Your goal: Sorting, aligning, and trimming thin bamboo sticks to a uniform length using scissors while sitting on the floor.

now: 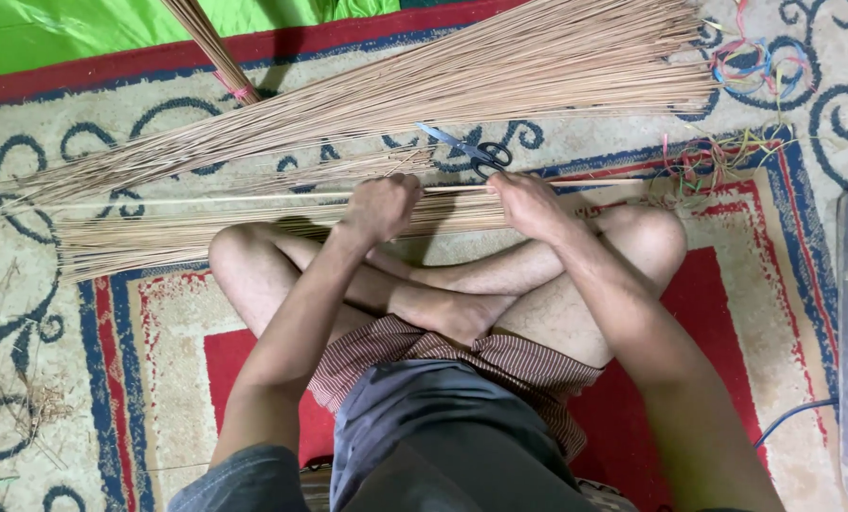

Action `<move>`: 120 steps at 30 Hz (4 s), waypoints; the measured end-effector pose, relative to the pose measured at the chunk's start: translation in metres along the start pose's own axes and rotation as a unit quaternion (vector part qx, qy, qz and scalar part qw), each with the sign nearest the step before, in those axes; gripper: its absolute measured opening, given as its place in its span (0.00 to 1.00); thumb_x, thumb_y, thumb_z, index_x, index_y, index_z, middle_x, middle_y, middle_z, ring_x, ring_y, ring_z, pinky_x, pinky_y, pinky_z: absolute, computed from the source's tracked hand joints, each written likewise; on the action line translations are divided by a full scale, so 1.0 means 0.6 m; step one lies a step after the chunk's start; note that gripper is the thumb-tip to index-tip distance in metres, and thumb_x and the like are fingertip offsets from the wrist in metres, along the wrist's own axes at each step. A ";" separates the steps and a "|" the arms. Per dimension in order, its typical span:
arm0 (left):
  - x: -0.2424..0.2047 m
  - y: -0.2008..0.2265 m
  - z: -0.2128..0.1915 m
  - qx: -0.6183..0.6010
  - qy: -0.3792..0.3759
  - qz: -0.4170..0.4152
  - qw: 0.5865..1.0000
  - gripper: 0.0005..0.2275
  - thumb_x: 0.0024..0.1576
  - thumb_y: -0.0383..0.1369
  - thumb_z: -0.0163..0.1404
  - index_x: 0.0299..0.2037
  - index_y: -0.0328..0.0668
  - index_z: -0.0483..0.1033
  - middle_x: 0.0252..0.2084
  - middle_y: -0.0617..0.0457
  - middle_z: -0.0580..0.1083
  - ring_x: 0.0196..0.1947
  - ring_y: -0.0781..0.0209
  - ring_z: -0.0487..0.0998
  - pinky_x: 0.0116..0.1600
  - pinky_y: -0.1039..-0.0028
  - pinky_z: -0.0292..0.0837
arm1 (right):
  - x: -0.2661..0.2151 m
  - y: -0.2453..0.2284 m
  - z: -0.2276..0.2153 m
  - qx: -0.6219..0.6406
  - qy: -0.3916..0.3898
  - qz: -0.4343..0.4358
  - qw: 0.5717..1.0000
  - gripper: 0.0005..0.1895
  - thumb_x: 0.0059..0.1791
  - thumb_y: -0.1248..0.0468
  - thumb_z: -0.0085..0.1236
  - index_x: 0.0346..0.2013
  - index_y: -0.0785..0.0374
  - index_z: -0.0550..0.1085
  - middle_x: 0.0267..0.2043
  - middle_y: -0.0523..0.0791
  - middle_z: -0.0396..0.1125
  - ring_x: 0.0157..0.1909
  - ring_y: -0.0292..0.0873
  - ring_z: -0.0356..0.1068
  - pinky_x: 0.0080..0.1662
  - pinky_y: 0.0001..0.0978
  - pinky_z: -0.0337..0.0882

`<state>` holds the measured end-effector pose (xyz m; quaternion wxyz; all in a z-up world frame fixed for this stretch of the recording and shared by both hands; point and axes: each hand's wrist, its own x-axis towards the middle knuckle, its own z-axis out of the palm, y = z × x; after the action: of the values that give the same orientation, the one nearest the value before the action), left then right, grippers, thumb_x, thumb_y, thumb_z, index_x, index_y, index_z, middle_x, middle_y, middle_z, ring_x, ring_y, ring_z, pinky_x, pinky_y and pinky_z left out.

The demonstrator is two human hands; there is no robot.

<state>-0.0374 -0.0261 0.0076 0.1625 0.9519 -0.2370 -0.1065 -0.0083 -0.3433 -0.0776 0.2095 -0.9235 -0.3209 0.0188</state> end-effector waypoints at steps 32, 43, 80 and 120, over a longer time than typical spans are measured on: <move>0.022 -0.020 0.080 0.067 0.058 -0.054 0.995 0.07 0.61 0.33 0.45 0.41 0.47 0.78 0.44 0.52 0.79 0.36 0.44 0.85 0.42 0.58 0.82 | 0.057 -0.065 0.006 -0.021 0.001 0.006 1.000 0.04 0.51 0.65 0.51 0.37 0.62 0.73 0.33 0.52 0.67 0.39 0.62 0.74 0.41 0.52 0.74; -0.007 -0.091 0.069 0.076 0.109 -0.049 0.990 0.09 0.63 0.35 0.45 0.41 0.46 0.79 0.41 0.51 0.79 0.36 0.42 0.85 0.42 0.56 0.81 | 0.020 0.031 -0.017 -0.042 -0.024 0.054 0.997 0.07 0.54 0.63 0.48 0.41 0.61 0.73 0.35 0.54 0.67 0.42 0.63 0.73 0.42 0.52 0.75; 0.009 -0.071 0.120 0.011 0.167 -0.021 0.986 0.08 0.63 0.37 0.46 0.38 0.50 0.78 0.33 0.54 0.77 0.36 0.48 0.84 0.45 0.61 0.78 | 0.058 -0.090 -0.036 -0.020 -0.063 0.045 0.997 0.07 0.55 0.61 0.47 0.41 0.56 0.73 0.35 0.53 0.70 0.42 0.63 0.75 0.42 0.54 0.75; 0.090 -0.121 0.284 -0.781 0.381 -0.130 0.478 0.11 0.71 0.25 0.30 0.58 0.35 0.63 0.47 0.35 0.79 0.50 0.41 0.82 0.58 0.52 0.80 | 0.141 -0.005 0.027 0.170 -0.290 0.267 0.903 0.18 0.42 0.49 0.59 0.46 0.41 0.82 0.43 0.39 0.78 0.50 0.41 0.76 0.52 0.36 0.74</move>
<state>-0.0083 -0.0357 -0.1830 0.8972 0.3995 0.1557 0.1054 0.0543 -0.2841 -0.0826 0.2483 -0.8786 -0.1004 0.3954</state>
